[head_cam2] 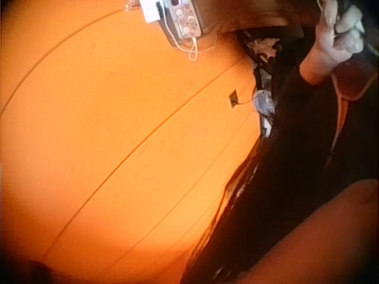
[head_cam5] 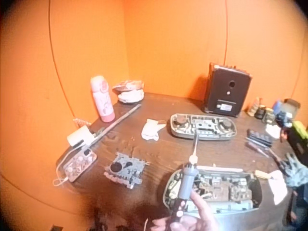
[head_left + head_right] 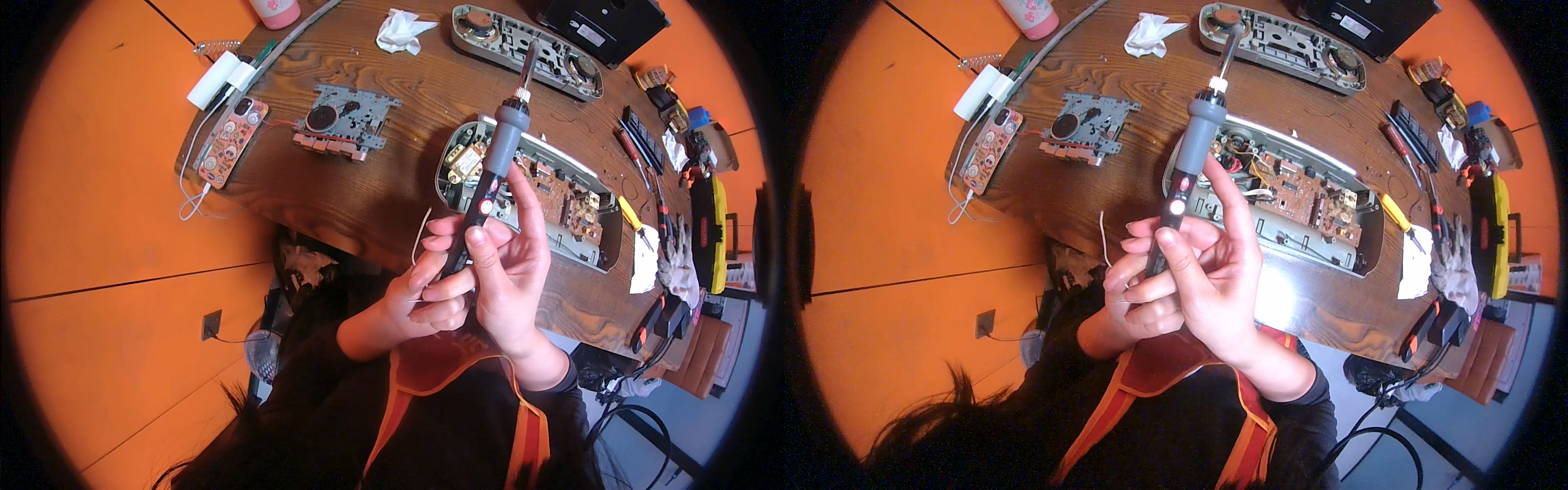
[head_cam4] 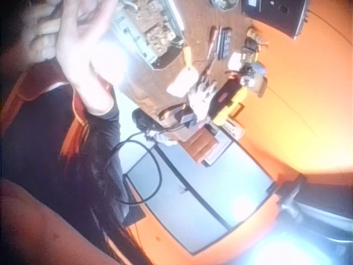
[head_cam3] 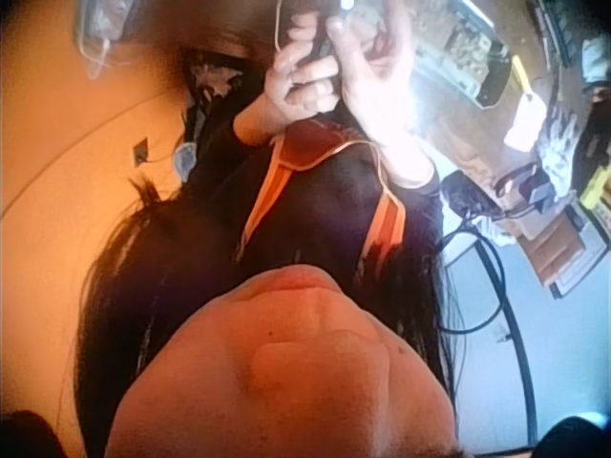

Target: The person solders wires to a circuit board inside a disassembled electronic device. They use a soldering iron to attach a white wire, then a black wire, to the board, and use pliers to strip the black wire before soldering.

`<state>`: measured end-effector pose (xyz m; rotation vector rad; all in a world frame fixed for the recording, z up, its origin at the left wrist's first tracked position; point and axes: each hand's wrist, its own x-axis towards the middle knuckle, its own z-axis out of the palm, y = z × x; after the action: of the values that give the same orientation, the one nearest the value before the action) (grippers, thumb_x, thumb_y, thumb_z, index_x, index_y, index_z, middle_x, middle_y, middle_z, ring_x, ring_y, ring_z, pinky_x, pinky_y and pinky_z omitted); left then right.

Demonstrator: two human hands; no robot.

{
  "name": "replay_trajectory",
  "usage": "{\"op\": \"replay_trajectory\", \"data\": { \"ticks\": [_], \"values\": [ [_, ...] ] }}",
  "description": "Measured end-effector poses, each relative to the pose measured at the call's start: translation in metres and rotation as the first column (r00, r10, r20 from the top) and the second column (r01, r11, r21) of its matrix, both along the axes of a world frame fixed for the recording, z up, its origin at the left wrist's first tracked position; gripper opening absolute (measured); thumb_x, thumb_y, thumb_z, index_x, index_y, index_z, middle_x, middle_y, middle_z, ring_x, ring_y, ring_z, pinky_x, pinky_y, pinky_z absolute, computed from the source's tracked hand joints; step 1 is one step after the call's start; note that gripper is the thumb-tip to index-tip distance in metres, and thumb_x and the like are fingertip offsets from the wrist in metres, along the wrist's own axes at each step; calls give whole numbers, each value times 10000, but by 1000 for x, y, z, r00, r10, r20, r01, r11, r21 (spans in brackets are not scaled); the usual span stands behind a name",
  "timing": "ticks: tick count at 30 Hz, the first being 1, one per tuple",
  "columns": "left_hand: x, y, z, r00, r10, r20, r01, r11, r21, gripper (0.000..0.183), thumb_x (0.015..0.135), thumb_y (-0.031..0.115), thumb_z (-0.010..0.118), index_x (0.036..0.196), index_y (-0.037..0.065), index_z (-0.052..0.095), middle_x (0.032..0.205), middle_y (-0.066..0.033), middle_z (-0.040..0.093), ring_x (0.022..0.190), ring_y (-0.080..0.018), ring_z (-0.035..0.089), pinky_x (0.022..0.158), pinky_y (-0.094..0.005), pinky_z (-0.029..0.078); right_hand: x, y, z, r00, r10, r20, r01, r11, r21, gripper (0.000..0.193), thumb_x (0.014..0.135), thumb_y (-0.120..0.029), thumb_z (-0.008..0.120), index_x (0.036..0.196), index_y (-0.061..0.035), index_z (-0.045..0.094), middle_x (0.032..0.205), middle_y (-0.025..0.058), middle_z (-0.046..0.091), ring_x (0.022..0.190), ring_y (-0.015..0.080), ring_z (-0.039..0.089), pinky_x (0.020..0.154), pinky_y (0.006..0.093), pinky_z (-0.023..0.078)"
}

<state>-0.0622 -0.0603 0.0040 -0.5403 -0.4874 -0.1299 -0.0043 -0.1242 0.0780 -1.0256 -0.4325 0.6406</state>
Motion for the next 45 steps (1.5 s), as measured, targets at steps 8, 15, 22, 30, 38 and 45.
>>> {"op": "replay_trajectory", "data": {
  "ticks": [8,15,22,30,38,45],
  "values": [
    [-6,2,10,1000,12,27,-20,953,302,245,839,97,526,598,138,532,641,-19,442,329,-34,312,303,-165,226,29,-1,-29,453,-349,820,447,885,130,529,836,72,448,1326,-27,274,962,184,606,813,212,626,731,299,494],
    [0,-3,34,933,39,359,-355,275,894,63,730,126,694,726,75,657,915,-134,573,804,-147,527,750,-297,376,57,-57,-44,88,-190,978,635,767,92,174,840,-25,541,993,49,500,806,205,629,713,256,647,644,328,525],
    [15,23,54,825,560,75,159,-357,921,65,754,40,637,809,21,665,750,-74,617,662,-93,561,561,-193,400,63,-104,-56,60,-450,891,736,623,266,174,933,-179,376,1049,-53,351,751,231,612,574,282,602,497,309,479],
    [36,-9,33,831,477,286,70,-599,798,83,761,-8,616,840,-16,641,702,-71,596,586,-104,556,503,-226,406,45,-128,-45,867,70,494,203,854,-478,425,688,-109,582,1096,-4,525,1008,183,600,623,177,512,572,270,425],
    [37,5,41,928,270,259,-38,-621,783,107,726,47,661,831,43,644,649,-61,565,540,-167,538,477,-263,392,51,-128,-45,900,-92,427,230,931,-284,439,608,24,453,1024,74,586,1063,157,564,699,118,500,628,209,395],
    [30,39,40,944,221,243,-148,-376,915,77,726,20,643,798,34,666,677,-74,593,568,-174,559,485,-267,406,61,-130,-42,853,-40,521,235,920,-315,471,583,7,467,1034,50,597,1075,139,559,736,135,523,632,221,412]
  ]
}}
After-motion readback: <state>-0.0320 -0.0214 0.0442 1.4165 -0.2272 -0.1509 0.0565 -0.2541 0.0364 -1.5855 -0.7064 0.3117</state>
